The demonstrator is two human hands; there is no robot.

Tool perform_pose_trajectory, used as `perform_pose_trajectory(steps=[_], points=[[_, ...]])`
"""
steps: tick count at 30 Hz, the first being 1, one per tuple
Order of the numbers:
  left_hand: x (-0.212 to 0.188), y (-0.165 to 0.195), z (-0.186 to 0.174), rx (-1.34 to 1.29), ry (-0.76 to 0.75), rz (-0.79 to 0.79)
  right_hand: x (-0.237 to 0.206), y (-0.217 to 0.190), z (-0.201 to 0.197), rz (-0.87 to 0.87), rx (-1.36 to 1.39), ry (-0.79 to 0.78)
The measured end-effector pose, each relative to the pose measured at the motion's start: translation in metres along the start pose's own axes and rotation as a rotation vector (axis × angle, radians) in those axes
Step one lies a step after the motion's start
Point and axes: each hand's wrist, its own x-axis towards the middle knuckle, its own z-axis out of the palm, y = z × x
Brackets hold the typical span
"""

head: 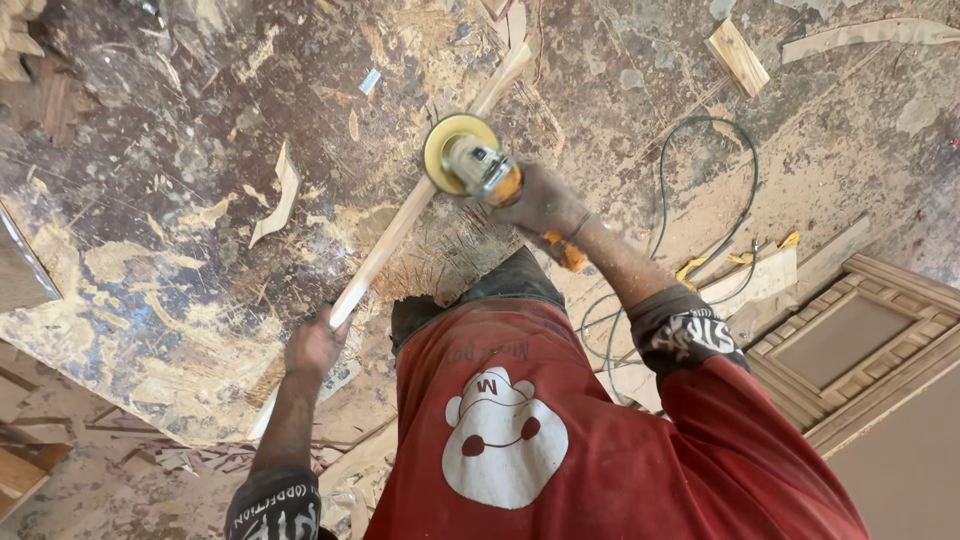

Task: The person fits a thin wooden strip to the front edge of a cabinet, then uses an angle grinder with a sanding disc to smooth the strip. The person holds the strip with one hand and operates the grinder with the other, moving along the length of the strip.

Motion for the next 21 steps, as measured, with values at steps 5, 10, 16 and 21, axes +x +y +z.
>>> perform_pose_trajectory(steps=[5, 10, 16, 21], points=[[0.006, -0.001, 0.000, 0.048, 0.016, 0.040, 0.017, 0.040, -0.066, 0.168, -0.164, 0.279], [0.004, 0.005, -0.015, -0.057, -0.077, -0.032, 0.025, 0.060, -0.093, 0.165, 0.077, 0.287], [-0.007, 0.016, -0.043, -0.237, -0.162, -0.039, -0.012, -0.016, 0.033, 0.432, -0.117, -0.063], [-0.006, 0.018, -0.049, -0.199, -0.138, -0.018, -0.027, -0.051, 0.103, 0.175, -0.067, -0.111]])
